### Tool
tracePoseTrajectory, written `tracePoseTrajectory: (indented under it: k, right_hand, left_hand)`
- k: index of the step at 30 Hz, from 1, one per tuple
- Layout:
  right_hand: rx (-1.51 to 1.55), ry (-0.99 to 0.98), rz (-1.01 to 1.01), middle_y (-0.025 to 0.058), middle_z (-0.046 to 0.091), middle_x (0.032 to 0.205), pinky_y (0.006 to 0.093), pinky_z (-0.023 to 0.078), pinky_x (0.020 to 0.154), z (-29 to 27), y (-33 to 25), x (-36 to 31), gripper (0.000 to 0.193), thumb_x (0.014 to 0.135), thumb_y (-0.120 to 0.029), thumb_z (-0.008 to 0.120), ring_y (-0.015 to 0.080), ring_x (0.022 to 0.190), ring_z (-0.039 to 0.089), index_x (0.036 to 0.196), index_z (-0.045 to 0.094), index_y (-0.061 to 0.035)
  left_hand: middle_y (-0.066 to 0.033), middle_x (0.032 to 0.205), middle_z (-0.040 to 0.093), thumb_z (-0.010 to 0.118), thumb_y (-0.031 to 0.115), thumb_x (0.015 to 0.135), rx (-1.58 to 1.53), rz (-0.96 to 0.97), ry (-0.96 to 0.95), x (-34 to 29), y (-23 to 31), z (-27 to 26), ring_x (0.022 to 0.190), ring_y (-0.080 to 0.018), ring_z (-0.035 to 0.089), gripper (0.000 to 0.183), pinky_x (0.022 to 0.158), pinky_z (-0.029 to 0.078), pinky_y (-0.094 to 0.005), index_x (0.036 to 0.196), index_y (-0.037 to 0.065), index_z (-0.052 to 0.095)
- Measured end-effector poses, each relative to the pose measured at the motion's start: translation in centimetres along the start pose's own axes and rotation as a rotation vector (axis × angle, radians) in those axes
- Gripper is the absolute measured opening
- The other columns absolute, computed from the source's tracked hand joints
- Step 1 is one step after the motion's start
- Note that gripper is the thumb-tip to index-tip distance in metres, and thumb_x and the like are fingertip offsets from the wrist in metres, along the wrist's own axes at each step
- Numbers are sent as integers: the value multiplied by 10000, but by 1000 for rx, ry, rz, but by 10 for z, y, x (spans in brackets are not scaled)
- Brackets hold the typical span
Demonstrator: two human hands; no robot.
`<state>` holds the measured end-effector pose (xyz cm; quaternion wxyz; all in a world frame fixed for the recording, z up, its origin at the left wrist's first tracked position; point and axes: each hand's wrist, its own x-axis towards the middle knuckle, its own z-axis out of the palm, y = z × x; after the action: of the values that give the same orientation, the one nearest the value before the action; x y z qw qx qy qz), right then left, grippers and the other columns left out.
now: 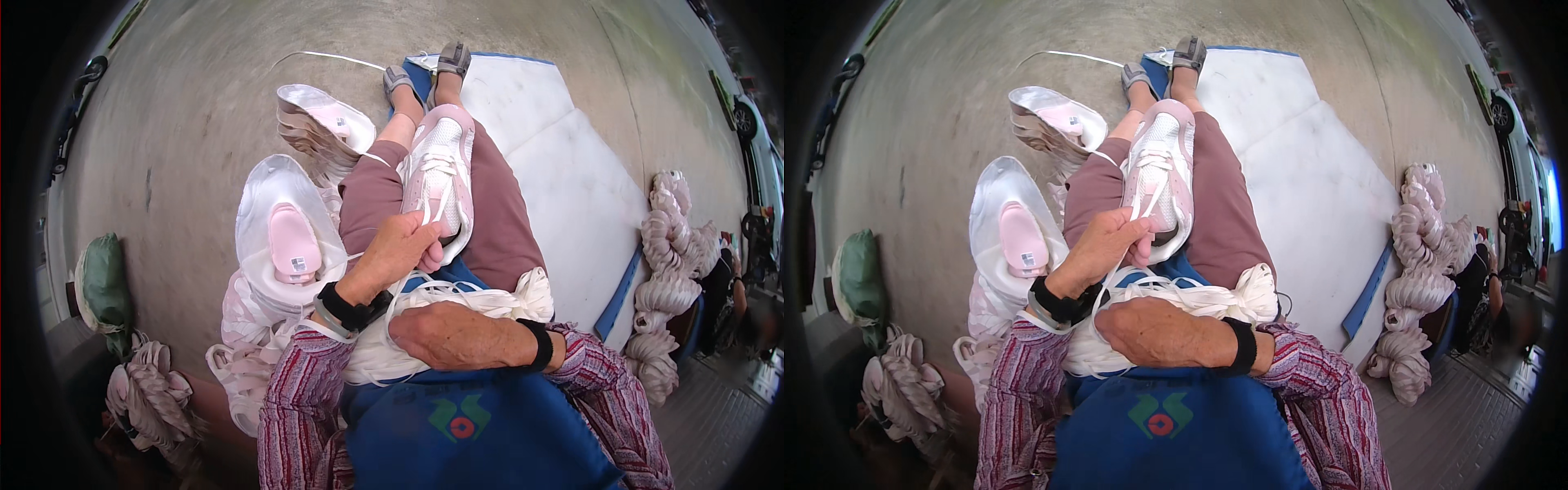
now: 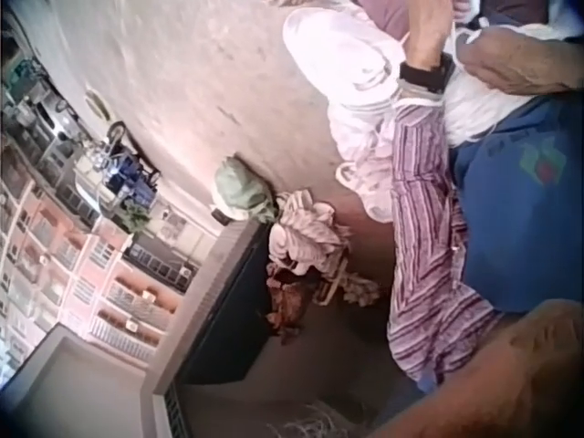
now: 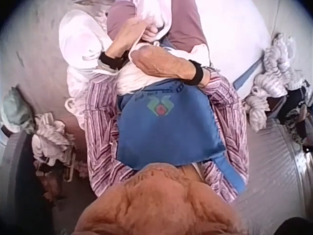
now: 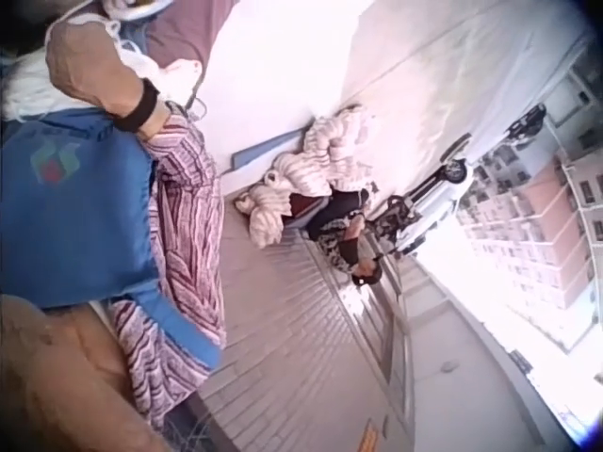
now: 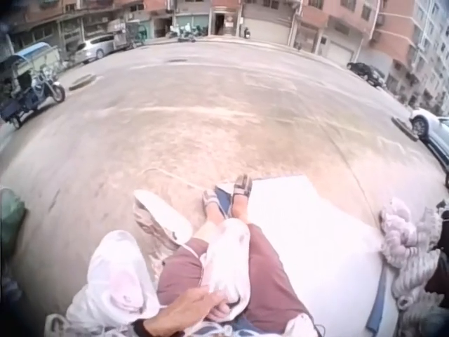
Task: Lacing a pair of white and pink athletic shoes while sitting outdoors.
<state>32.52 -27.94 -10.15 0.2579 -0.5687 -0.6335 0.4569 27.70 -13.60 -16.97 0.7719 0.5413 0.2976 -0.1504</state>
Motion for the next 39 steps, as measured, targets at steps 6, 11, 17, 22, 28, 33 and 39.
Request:
tracePoseTrajectory:
  k: [6,11,17,22,28,33,39]
  right_hand:
    - [168,125,180,160,609,969,384,495,756,-34,10,-25,224,889,-97,573,331,850,617,1083,591,13]
    - [660,294,609,43,600,804,259,495,668,-51,42,-20,250,990,-159,458,116,733,578,1014,626,25]
    - [1329,535,670,112,617,890,292,560,700,-50,59,17,380,1020,-291,417,191,770,653,1165,539,39]
    - [1543,516,620,36,589,705,232,455,435,-51,57,31,316,997,-250,501,92,477,518,1139,557,27]
    - [1347,535,594,-14,520,615,196,391,381,-53,69,6,241,983,-198,526,43,409,444,959,618,23]
    - [1219,573,633,-7,535,624,188,336,372,-57,78,-11,241,984,-195,511,47,430,451,900,613,7]
    - [1039,607,743,-79,415,612,173,223,393,-82,88,-49,240,981,-240,528,5,463,297,877,627,-47]
  left_hand:
    - [-158,709,612,476,258,952,185,218,12,-34,1,2,598,-224,582,305,554,457,-350,884,-12,600]
    - [-209,705,583,431,261,968,148,492,-84,-54,2,18,688,-376,586,332,670,457,-418,872,-13,591]
    - [-150,693,605,416,333,999,109,391,-408,-71,22,27,643,-290,581,416,637,446,-385,833,-13,576]
    - [-89,635,543,411,330,1013,331,356,-516,-72,8,23,576,-261,539,364,614,440,-385,934,27,598]
    - [-186,779,615,400,256,1012,471,296,-372,-88,18,0,658,-346,588,341,655,456,-439,931,-27,571]
    - [-162,962,618,353,235,1033,202,454,-61,-97,5,-18,889,-232,593,353,844,461,-358,943,-32,567]
    - [-25,661,401,297,239,1049,-959,575,74,-118,12,-69,628,-154,431,325,723,437,-346,788,94,424]
